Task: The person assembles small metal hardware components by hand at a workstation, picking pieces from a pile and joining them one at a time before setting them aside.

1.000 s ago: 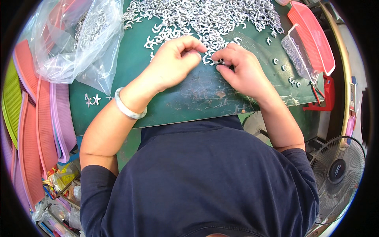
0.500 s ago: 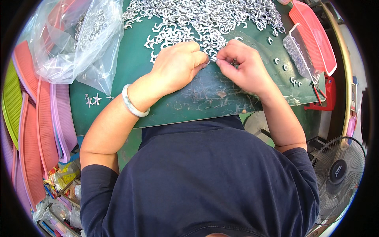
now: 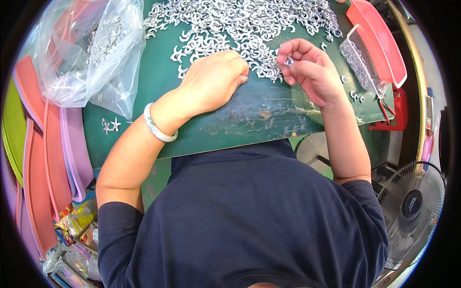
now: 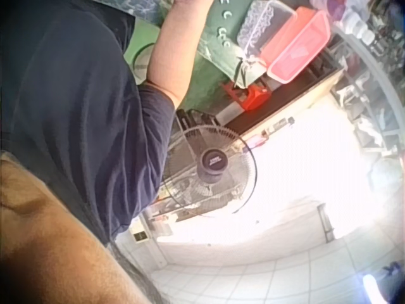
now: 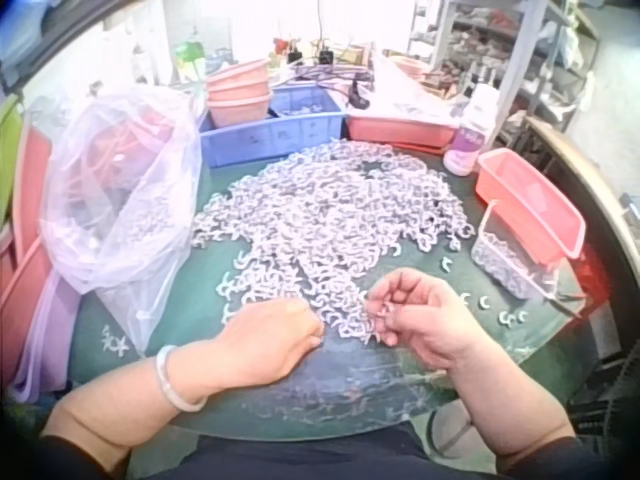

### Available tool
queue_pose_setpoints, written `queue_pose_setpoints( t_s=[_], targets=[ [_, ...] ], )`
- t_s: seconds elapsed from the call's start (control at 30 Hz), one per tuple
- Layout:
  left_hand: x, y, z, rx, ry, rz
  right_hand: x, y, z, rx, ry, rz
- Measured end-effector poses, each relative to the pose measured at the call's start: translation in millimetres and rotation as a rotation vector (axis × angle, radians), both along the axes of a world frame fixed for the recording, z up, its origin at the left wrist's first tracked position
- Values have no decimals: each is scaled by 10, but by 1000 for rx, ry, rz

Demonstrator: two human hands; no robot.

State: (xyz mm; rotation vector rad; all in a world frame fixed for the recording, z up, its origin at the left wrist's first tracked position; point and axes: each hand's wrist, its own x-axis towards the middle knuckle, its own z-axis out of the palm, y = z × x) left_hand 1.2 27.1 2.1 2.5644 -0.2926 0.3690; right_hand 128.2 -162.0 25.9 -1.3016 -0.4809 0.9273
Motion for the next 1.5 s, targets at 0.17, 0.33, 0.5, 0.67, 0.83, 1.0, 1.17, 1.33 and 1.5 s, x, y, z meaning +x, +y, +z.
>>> queue_pose_setpoints(
  t_s=[0.17,0.33,0.5,0.67,0.83,1.0,1.17,1.33,1.5],
  targets=[
    [-29,33,126,-794,336,179,-158,92,-40,-438,-933,67],
    [-44,162,179,-1568,555,190,-279,198,-92,-504,-1426,32],
    [24,105,151,-1200,455,238,-279,193,-94,-496,-1437,38],
    [165,-112,214,-263,425,286,-254,184,-108,-475,-1269,66],
    [197,-136,13,-77,130,253,-243,141,-110,-374,-1043,56],
    [216,-134,77,-42,223,230,-248,65,-134,-242,-868,-7],
    [171,-142,139,-6,181,210,-236,-10,-111,-190,-773,-26],
    [173,-121,91,44,160,172,-112,-122,-111,-41,-281,-9],
    [158,-180,174,34,162,191,-49,-198,-37,78,99,-58]
  ],
)
